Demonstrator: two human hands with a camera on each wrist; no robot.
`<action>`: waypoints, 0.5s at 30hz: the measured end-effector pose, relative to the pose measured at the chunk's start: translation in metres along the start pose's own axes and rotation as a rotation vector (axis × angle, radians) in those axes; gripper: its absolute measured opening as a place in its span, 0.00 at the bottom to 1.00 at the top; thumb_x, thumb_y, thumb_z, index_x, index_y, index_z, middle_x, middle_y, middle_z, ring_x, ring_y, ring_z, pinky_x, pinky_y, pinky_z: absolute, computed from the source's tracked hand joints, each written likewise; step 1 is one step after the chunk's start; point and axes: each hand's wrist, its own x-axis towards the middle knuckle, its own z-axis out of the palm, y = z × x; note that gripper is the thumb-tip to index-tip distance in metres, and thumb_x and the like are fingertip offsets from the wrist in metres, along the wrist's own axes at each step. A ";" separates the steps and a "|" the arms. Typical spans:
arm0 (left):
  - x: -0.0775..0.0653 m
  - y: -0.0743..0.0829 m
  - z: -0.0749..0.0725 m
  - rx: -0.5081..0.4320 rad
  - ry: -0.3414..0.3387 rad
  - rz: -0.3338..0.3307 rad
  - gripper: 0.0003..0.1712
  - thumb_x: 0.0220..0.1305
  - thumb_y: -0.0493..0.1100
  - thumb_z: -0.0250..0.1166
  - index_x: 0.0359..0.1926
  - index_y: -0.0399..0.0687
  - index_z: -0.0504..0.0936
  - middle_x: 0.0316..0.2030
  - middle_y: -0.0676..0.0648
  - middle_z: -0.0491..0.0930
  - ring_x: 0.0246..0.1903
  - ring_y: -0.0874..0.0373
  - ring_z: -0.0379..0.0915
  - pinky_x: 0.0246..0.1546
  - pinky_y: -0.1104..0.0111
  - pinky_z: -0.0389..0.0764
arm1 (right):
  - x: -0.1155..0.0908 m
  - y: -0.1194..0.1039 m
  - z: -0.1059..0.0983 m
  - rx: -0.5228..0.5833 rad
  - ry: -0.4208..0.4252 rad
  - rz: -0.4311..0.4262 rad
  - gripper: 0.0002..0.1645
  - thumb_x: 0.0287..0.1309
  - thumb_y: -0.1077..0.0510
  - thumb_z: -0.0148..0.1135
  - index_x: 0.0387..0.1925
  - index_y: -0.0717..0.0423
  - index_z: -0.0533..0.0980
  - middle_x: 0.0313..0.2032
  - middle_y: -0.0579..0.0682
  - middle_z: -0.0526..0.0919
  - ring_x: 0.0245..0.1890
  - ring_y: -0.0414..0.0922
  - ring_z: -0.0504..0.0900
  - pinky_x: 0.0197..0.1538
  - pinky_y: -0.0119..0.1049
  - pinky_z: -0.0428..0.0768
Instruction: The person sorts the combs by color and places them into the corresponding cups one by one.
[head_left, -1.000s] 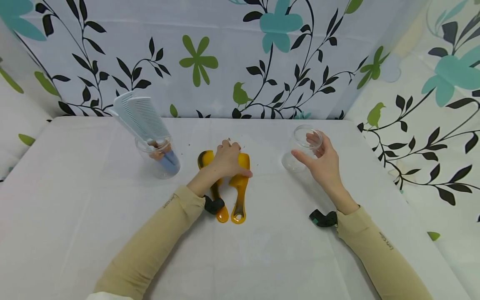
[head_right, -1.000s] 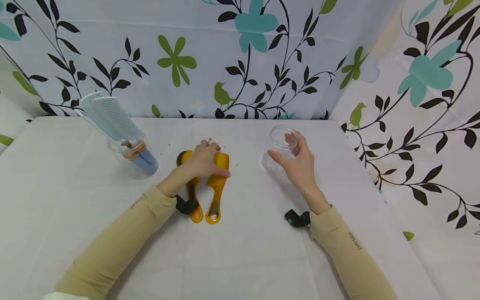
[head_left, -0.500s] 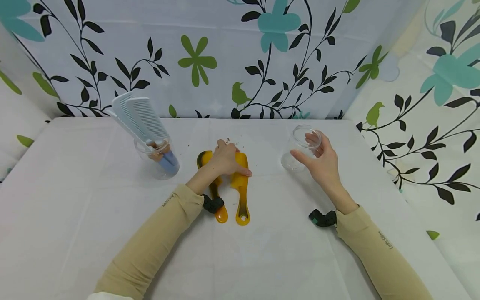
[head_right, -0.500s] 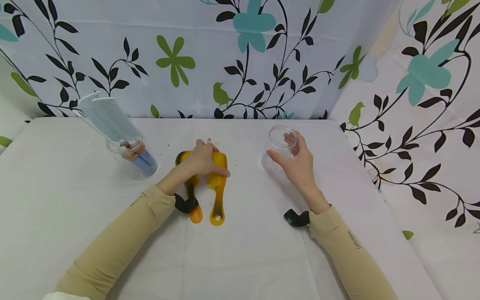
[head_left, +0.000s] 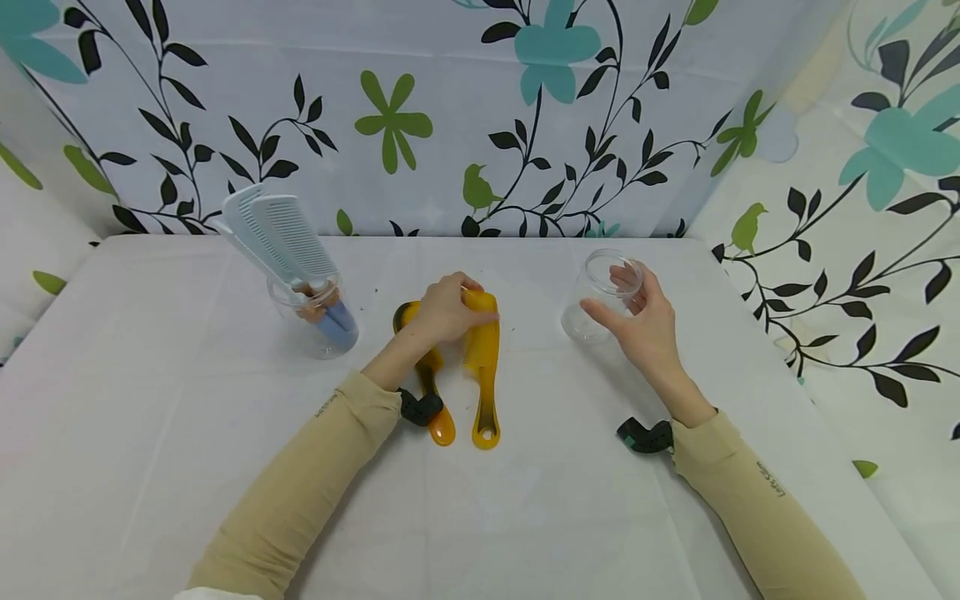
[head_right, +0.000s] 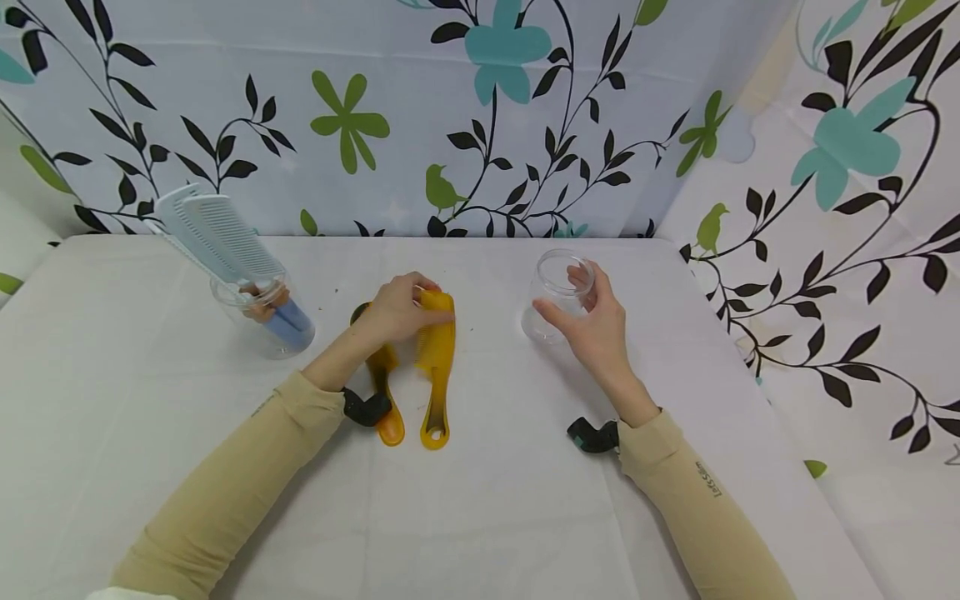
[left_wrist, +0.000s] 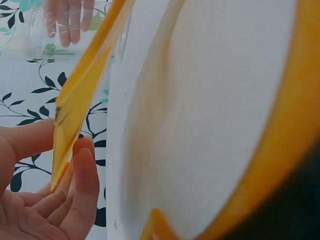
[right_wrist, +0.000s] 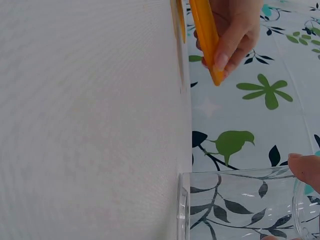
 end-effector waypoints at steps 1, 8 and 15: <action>-0.001 0.000 -0.001 -0.024 0.006 -0.001 0.30 0.63 0.52 0.69 0.61 0.46 0.74 0.58 0.38 0.76 0.53 0.46 0.74 0.52 0.59 0.80 | -0.001 -0.005 0.000 0.001 -0.001 0.001 0.45 0.56 0.58 0.74 0.71 0.59 0.61 0.66 0.57 0.74 0.69 0.52 0.70 0.74 0.49 0.67; -0.007 0.001 -0.012 -0.296 -0.005 0.025 0.25 0.67 0.47 0.67 0.60 0.43 0.75 0.54 0.39 0.78 0.41 0.50 0.84 0.44 0.66 0.87 | -0.002 -0.007 0.001 -0.004 -0.007 -0.006 0.45 0.57 0.55 0.73 0.71 0.58 0.61 0.66 0.58 0.73 0.69 0.54 0.69 0.74 0.50 0.66; -0.013 0.006 -0.021 -0.405 -0.008 0.055 0.23 0.69 0.45 0.65 0.61 0.41 0.74 0.50 0.40 0.81 0.33 0.55 0.84 0.37 0.68 0.88 | 0.004 0.012 0.001 0.001 0.001 -0.004 0.49 0.54 0.53 0.76 0.72 0.54 0.60 0.66 0.52 0.74 0.68 0.48 0.70 0.74 0.46 0.67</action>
